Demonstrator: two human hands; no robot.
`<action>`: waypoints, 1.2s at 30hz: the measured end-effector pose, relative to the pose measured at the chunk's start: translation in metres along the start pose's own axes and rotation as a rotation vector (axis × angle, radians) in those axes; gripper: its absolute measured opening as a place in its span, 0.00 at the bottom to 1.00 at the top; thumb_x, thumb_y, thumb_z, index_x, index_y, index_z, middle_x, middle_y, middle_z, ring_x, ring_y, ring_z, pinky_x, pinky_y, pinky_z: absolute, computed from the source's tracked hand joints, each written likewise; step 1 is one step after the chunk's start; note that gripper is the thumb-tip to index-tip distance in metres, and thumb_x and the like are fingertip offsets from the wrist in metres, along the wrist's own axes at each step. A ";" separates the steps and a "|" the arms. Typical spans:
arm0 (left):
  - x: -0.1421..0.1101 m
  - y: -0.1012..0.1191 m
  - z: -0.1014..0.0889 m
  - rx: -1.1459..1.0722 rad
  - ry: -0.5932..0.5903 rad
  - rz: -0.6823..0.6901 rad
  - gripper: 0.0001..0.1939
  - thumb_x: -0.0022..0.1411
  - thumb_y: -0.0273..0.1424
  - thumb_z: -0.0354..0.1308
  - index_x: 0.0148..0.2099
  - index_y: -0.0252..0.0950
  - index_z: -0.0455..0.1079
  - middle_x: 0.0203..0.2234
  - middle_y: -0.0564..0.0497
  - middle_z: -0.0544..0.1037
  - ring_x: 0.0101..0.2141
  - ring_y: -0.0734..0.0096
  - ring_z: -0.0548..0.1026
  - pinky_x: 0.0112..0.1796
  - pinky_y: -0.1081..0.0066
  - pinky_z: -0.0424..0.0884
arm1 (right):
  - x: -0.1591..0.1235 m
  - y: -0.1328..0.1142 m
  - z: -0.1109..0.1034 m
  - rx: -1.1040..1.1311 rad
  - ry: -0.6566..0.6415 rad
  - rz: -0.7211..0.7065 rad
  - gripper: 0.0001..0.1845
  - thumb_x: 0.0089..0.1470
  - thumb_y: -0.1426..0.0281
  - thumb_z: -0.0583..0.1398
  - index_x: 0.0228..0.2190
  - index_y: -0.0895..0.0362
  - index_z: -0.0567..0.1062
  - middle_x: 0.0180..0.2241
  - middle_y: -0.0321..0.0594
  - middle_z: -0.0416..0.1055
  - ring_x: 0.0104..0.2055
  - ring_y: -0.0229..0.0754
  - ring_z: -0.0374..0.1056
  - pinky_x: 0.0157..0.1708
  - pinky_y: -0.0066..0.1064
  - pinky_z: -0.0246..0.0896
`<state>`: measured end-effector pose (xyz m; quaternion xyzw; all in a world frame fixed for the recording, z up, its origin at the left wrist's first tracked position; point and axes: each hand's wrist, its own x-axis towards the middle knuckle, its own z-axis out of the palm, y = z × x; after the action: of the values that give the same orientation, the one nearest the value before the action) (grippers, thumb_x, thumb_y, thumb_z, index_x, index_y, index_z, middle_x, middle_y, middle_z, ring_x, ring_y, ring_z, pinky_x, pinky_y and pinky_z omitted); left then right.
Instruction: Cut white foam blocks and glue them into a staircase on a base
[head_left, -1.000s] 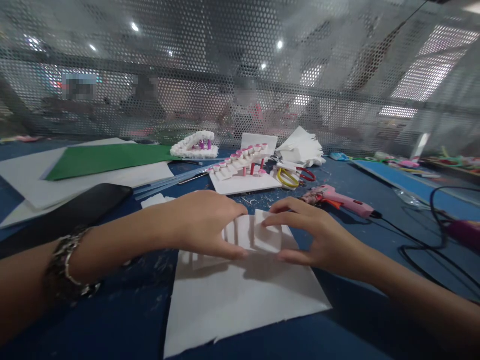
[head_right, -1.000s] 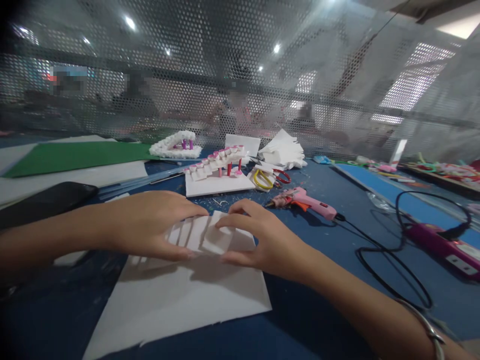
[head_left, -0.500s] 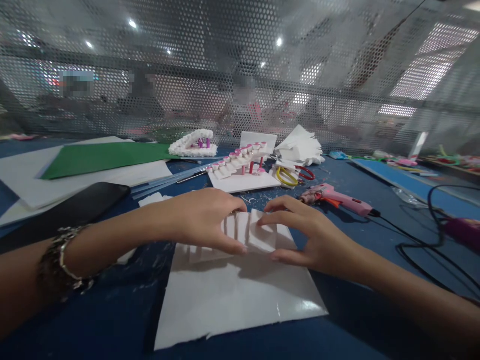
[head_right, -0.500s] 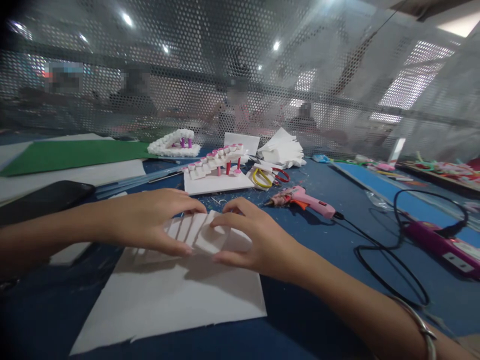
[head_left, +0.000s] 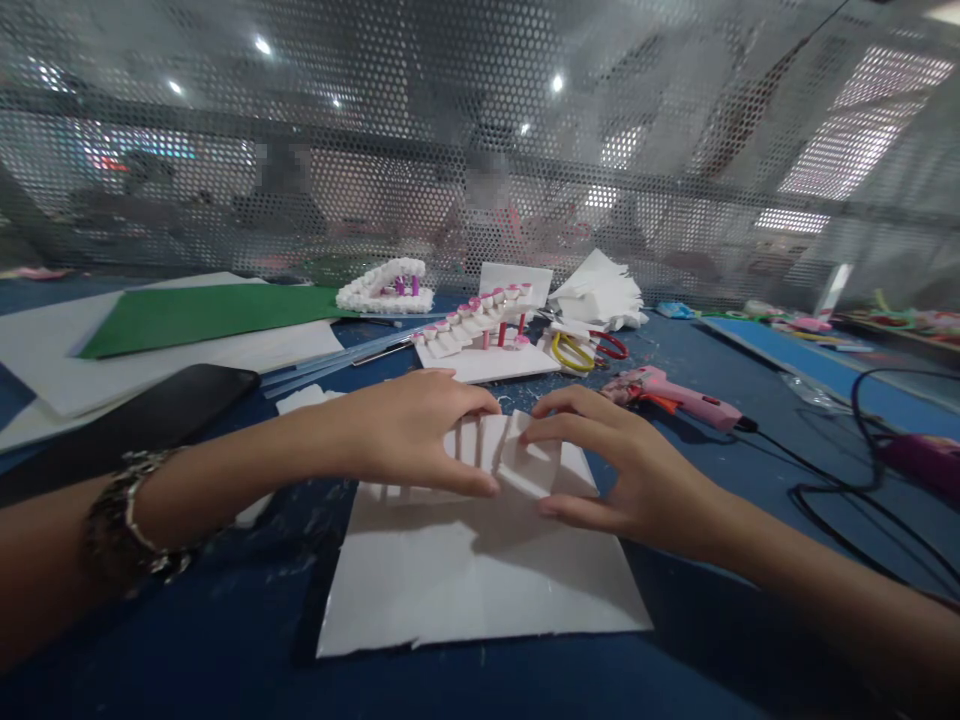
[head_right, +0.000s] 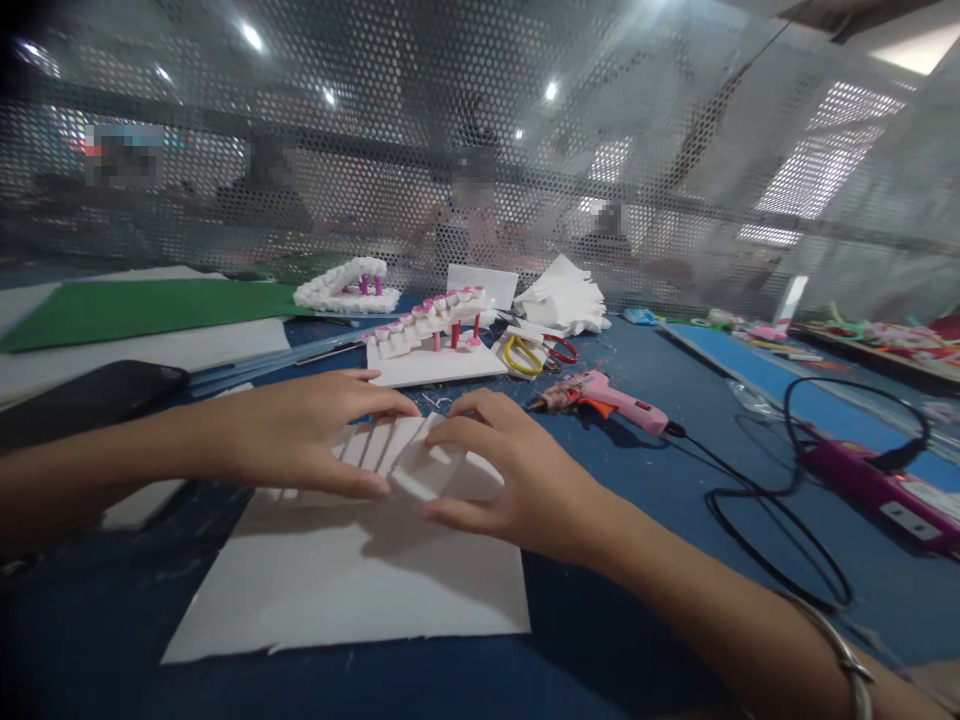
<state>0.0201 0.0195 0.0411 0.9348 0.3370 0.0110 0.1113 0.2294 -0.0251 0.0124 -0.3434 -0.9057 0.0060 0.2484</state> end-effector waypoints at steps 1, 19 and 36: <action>0.000 0.000 0.000 0.000 0.003 0.001 0.30 0.51 0.49 0.52 0.52 0.37 0.62 0.46 0.47 0.70 0.46 0.55 0.66 0.39 0.68 0.63 | 0.000 0.000 0.000 -0.002 0.002 -0.001 0.16 0.46 0.63 0.60 0.37 0.57 0.70 0.39 0.47 0.65 0.41 0.42 0.63 0.40 0.35 0.60; 0.004 -0.003 0.007 -0.066 0.023 0.053 0.28 0.51 0.47 0.54 0.50 0.36 0.63 0.44 0.47 0.72 0.44 0.57 0.68 0.39 0.68 0.63 | -0.001 0.002 0.002 -0.015 0.048 -0.013 0.15 0.43 0.63 0.62 0.34 0.58 0.72 0.38 0.46 0.65 0.40 0.41 0.63 0.39 0.34 0.60; 0.006 -0.003 0.011 -0.107 0.030 0.088 0.26 0.51 0.45 0.55 0.48 0.35 0.64 0.42 0.47 0.72 0.43 0.57 0.69 0.39 0.68 0.63 | -0.004 0.005 0.006 0.016 0.038 0.016 0.15 0.43 0.62 0.62 0.34 0.57 0.71 0.38 0.46 0.63 0.40 0.41 0.62 0.39 0.34 0.59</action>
<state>0.0234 0.0232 0.0291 0.9412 0.2963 0.0476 0.1554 0.2321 -0.0225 0.0043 -0.3487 -0.8979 0.0089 0.2684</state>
